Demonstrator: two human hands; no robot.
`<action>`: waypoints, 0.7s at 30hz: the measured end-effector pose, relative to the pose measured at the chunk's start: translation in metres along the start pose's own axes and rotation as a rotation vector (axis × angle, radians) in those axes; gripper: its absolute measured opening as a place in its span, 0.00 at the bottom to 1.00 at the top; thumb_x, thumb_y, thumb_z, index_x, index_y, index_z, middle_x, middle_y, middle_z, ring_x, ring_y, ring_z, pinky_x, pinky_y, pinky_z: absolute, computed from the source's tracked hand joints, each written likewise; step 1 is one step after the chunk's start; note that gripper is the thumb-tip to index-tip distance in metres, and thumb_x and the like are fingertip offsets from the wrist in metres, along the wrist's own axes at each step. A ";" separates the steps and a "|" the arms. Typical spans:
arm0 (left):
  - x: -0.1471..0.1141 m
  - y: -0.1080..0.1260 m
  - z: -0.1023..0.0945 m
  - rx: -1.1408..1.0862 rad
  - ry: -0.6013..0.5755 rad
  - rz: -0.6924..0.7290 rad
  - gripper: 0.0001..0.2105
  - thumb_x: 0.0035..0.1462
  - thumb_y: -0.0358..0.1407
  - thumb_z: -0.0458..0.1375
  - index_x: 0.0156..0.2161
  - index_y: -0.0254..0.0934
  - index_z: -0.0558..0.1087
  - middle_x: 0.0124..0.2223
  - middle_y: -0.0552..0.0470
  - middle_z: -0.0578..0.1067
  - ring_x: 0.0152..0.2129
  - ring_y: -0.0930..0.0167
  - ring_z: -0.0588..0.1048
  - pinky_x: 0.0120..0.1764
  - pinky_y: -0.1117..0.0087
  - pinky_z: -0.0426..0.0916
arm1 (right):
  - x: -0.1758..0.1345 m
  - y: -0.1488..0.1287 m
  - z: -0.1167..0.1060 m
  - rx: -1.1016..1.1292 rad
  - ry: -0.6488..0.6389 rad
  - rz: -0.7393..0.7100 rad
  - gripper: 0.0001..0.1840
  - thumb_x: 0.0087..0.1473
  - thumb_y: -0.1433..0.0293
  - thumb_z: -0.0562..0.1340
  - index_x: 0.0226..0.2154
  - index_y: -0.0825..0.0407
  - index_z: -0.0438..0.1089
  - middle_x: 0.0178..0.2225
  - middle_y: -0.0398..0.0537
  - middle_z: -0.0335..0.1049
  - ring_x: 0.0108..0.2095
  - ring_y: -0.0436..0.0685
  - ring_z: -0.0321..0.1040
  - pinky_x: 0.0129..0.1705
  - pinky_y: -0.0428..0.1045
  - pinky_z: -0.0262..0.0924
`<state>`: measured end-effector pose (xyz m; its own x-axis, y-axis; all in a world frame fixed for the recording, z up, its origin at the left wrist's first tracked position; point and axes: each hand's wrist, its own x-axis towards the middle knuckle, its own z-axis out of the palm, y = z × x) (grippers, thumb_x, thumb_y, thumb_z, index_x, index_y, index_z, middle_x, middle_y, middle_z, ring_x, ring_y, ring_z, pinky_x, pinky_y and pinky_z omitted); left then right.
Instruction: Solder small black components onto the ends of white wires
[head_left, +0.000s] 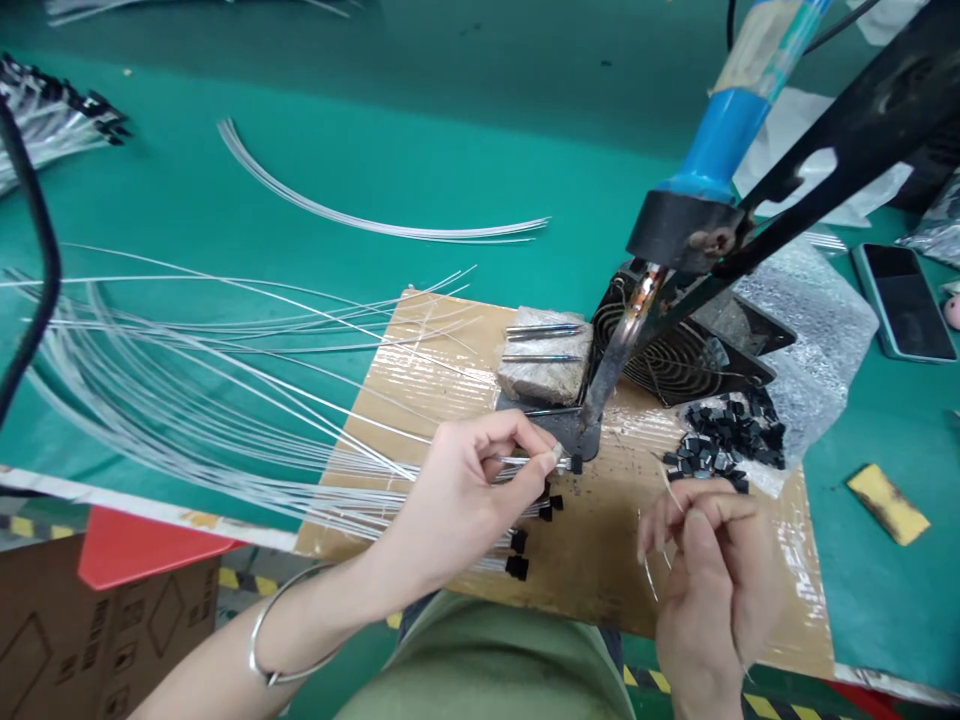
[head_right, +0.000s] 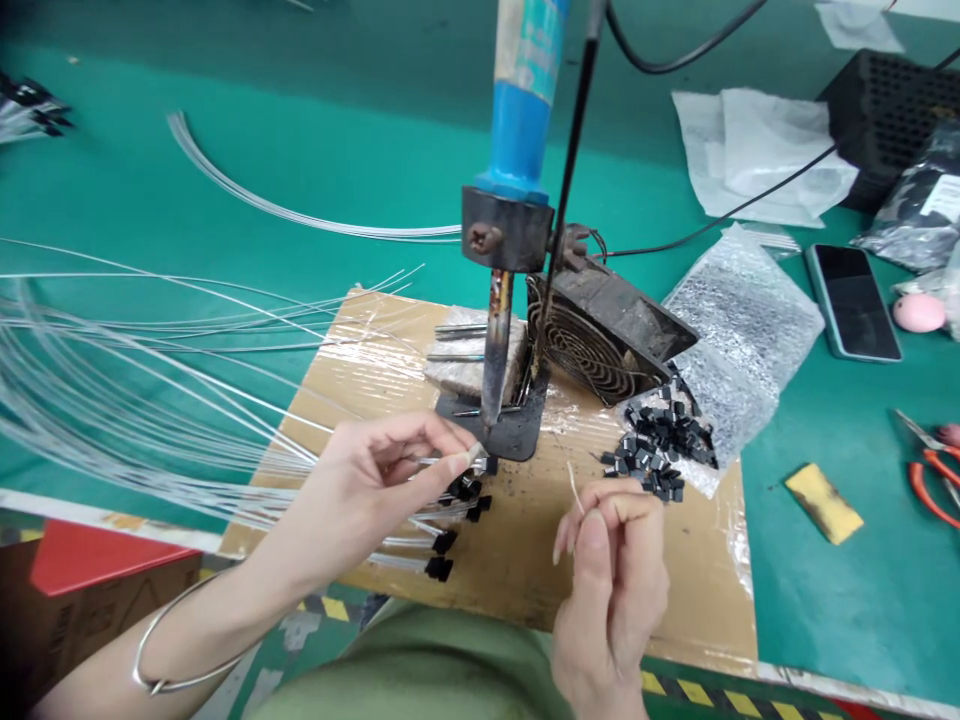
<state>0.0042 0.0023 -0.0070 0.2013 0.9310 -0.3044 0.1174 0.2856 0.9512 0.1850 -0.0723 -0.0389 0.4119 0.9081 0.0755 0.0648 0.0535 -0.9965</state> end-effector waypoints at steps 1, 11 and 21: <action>0.001 0.000 0.000 0.001 -0.002 -0.003 0.06 0.57 0.33 0.64 0.29 0.35 0.77 0.33 0.48 0.83 0.29 0.70 0.76 0.33 0.72 0.68 | 0.001 -0.002 0.000 0.001 -0.041 0.002 0.15 0.73 0.68 0.60 0.31 0.49 0.64 0.34 0.42 0.64 0.28 0.50 0.63 0.31 0.47 0.62; 0.004 0.005 0.001 0.014 0.032 0.005 0.06 0.56 0.34 0.64 0.28 0.35 0.77 0.33 0.48 0.83 0.28 0.71 0.75 0.31 0.72 0.67 | 0.007 -0.014 0.016 -0.006 -0.179 0.016 0.07 0.68 0.74 0.66 0.37 0.47 0.73 0.54 0.49 0.82 0.56 0.57 0.81 0.57 0.51 0.76; 0.005 0.011 0.003 0.031 0.047 0.013 0.07 0.56 0.36 0.63 0.29 0.35 0.77 0.33 0.46 0.82 0.26 0.70 0.74 0.27 0.70 0.63 | 0.009 -0.018 0.023 -0.002 -0.185 0.024 0.07 0.67 0.74 0.66 0.35 0.48 0.73 0.52 0.52 0.84 0.52 0.58 0.84 0.56 0.53 0.79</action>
<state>0.0091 0.0095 0.0018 0.1574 0.9445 -0.2883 0.1453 0.2666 0.9528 0.1667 -0.0557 -0.0211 0.2389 0.9701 0.0434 0.0589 0.0301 -0.9978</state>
